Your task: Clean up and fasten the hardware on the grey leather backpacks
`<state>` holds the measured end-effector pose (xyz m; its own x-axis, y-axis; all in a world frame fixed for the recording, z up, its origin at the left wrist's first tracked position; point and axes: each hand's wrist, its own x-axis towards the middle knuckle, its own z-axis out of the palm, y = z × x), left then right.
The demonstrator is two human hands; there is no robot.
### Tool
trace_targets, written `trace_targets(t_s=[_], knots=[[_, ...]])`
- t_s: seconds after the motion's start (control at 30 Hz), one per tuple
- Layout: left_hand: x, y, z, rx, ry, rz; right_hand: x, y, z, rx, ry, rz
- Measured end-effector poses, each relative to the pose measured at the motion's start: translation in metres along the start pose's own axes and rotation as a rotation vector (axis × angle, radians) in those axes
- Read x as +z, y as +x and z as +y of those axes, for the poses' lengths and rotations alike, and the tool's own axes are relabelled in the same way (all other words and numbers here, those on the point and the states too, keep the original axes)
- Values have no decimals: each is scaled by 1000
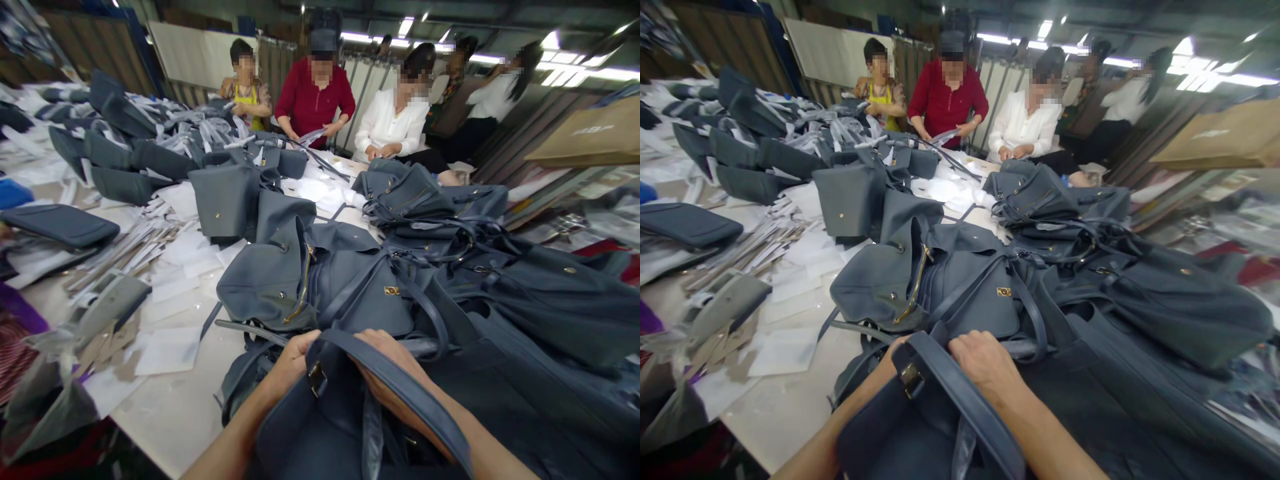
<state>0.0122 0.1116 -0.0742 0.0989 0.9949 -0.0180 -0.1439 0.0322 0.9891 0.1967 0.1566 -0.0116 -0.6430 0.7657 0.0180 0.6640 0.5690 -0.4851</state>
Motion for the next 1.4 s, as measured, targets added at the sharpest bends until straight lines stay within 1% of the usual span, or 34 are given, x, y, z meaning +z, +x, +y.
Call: trace_targets(t_s=[0.03, 0.07, 0.1, 0.17, 0.2, 0.23, 0.27, 0.3, 0.33, 0.4, 0.43, 0.47, 0.57, 0.6, 0.73, 0.77, 0.8, 0.83, 0.87, 0.93, 0.97, 1.03, 1.1, 1.17, 1.23, 1.27, 1.33, 1.37, 1.4], knots=[[-1, -4, 4, -1, 28, -64, 8, -3, 2, -2, -56, -48], [-1, -8, 8, 16, 108, -156, 13, -7, 4, -5, -118, -90], [-1, -11, 12, 57, 245, -264, 17, -12, 6, -8, -172, -116], [2, -17, 20, 202, 629, -473, 20, -22, 10, 1, -214, -122], [3, -18, 23, 278, 819, -566, 19, -26, 11, 1, -187, -120], [4, -18, 26, 332, 946, -638, 19, -28, 12, -10, -145, -132], [4, -17, 28, 344, 978, -686, 18, -30, 11, -31, -99, -165], [3, -14, 30, 315, 947, -702, 18, -31, 10, -54, -66, -203], [1, -11, 31, 252, 883, -676, 19, -32, 7, -80, -52, -240], [-3, -2, 30, 111, 758, -557, 25, -34, 3, -108, -86, -276], [-5, 3, 28, 81, 732, -515, 29, -34, 1, -104, -128, -276], [-6, 7, 26, 88, 732, -502, 33, -35, 0, -100, -171, -273], [-2, 19, 15, 204, 746, -562, 40, -37, -2, -130, -260, -260], [0, 24, 12, 226, 727, -537, 41, -38, -2, -149, -279, -261], [7, 55, 3, 252, 616, -251, 37, -39, 1, -246, -327, -251], [7, 63, 3, 257, 614, -216, 35, -39, 2, -260, -322, -224], [7, 70, 4, 264, 622, -209, 34, -39, 5, -249, -307, -177], [6, 75, 5, 273, 631, -225, 34, -38, 8, -211, -281, -113], [4, 78, 6, 285, 638, -250, 34, -37, 11, -143, -248, -47], [2, 79, 9, 302, 644, -295, 35, -34, 19, -1, -197, 56], [1, 77, 10, 307, 649, -318, 36, -32, 22, 39, -195, 76], [2, 68, 8, 320, 704, -380, 38, -28, 27, 59, -262, 72], [7, 57, 1, 324, 835, -427, 39, -25, 29, 68, -378, 56], [13, 46, -10, 319, 989, -408, 40, -23, 29, 98, -452, 55], [20, 36, -20, 305, 1082, -337, 38, -20, 29, 144, -446, 47], [23, 32, -23, 303, 1097, -307, 37, -19, 29, 192, -427, 38], [25, 29, -23, 308, 1055, -279, 32, -18, 30, 307, -370, 8], [25, 29, -20, 311, 996, -275, 30, -18, 31, 332, -331, -16], [25, 31, -16, 313, 918, -270, 28, -19, 31, 319, -288, -40]])
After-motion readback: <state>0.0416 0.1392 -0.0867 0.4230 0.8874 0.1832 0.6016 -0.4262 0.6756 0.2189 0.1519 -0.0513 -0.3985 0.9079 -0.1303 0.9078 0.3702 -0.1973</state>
